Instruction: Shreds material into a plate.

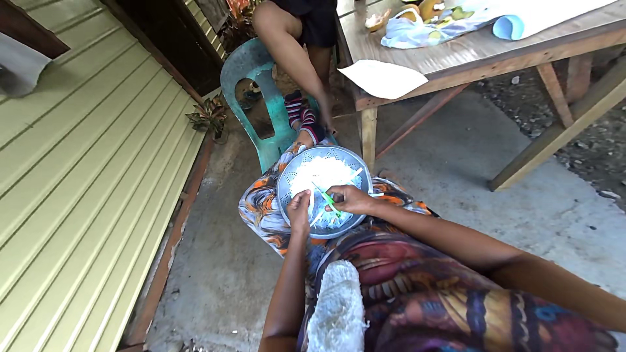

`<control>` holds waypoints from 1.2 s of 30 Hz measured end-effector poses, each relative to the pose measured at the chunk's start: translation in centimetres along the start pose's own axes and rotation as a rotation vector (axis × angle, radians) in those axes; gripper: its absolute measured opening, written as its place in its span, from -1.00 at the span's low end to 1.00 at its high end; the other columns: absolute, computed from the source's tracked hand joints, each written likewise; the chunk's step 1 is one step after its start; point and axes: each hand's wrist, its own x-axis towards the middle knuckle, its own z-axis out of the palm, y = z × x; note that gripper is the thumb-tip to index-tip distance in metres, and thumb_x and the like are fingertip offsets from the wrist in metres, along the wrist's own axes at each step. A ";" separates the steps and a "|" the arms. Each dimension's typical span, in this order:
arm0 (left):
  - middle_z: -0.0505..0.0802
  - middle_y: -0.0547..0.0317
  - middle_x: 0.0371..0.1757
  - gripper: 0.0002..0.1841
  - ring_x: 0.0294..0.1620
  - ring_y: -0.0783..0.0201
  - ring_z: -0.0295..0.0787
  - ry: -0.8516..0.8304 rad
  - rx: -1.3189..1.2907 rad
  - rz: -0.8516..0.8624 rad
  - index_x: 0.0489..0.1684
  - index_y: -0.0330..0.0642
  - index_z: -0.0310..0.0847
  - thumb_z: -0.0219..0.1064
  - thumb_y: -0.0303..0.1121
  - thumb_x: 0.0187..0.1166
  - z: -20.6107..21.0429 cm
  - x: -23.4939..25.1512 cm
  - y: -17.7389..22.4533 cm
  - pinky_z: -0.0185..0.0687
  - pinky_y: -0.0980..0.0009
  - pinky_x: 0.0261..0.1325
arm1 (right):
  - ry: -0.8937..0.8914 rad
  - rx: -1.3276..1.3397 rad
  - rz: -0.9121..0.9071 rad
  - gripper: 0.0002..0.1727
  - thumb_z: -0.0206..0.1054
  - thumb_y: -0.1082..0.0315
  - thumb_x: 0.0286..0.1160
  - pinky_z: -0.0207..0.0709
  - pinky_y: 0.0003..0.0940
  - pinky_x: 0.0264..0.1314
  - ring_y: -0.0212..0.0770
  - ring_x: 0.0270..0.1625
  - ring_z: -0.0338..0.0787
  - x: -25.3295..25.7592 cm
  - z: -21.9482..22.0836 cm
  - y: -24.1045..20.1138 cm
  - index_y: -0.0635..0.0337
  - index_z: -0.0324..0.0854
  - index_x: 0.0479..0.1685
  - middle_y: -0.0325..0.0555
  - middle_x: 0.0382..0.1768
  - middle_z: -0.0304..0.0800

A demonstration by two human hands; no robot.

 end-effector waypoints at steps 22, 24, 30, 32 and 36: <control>0.80 0.23 -0.42 -0.88 -0.35 0.46 0.72 -0.011 -0.004 0.003 -0.26 -0.42 0.72 0.25 -0.61 0.63 0.0 -0.1 0.1 0.68 0.50 -0.06 | -0.023 0.016 -0.023 -0.45 0.49 0.12 0.53 0.52 -0.36 -0.08 -0.36 -0.32 0.59 0.0 -0.1 0.1 0.32 0.58 0.36 -0.09 -0.26 0.72; 0.80 0.23 -0.43 -0.87 -0.35 0.46 0.71 -0.016 -0.007 0.002 -0.27 -0.42 0.72 0.25 -0.61 0.63 0.0 -0.1 0.1 0.68 0.50 -0.07 | -0.022 0.014 -0.022 -0.45 0.50 0.11 0.52 0.52 -0.37 -0.10 -0.38 -0.33 0.58 0.0 -0.1 0.2 0.31 0.58 0.36 -0.11 -0.28 0.71; 0.80 0.24 -0.43 -0.86 -0.36 0.46 0.71 -0.014 -0.011 -0.005 -0.28 -0.41 0.71 0.24 -0.60 0.64 -0.1 -0.1 0.1 0.68 0.49 -0.06 | -0.005 -0.001 -0.017 -0.50 0.45 0.18 0.57 0.52 -0.36 -0.08 -0.36 -0.33 0.59 0.1 0.0 0.2 0.32 0.59 0.36 -0.09 -0.28 0.72; 0.79 0.24 -0.44 -0.86 -0.36 0.46 0.71 -0.009 -0.014 -0.004 -0.28 -0.41 0.71 0.23 -0.60 0.65 0.0 -0.1 0.1 0.68 0.49 -0.06 | 0.005 -0.002 -0.019 -0.53 0.43 0.20 0.60 0.54 -0.36 -0.07 -0.35 -0.33 0.61 0.2 0.1 0.3 0.32 0.59 0.36 -0.09 -0.29 0.74; 0.79 0.22 -0.41 -0.86 -0.34 0.45 0.71 0.014 -0.014 -0.015 -0.24 -0.42 0.71 0.23 -0.58 0.66 0.0 -0.1 0.2 0.67 0.48 -0.04 | -0.006 0.012 -0.031 -0.50 0.46 0.18 0.56 0.52 -0.39 -0.12 -0.39 -0.37 0.57 0.2 0.0 0.4 0.33 0.59 0.35 -0.12 -0.33 0.71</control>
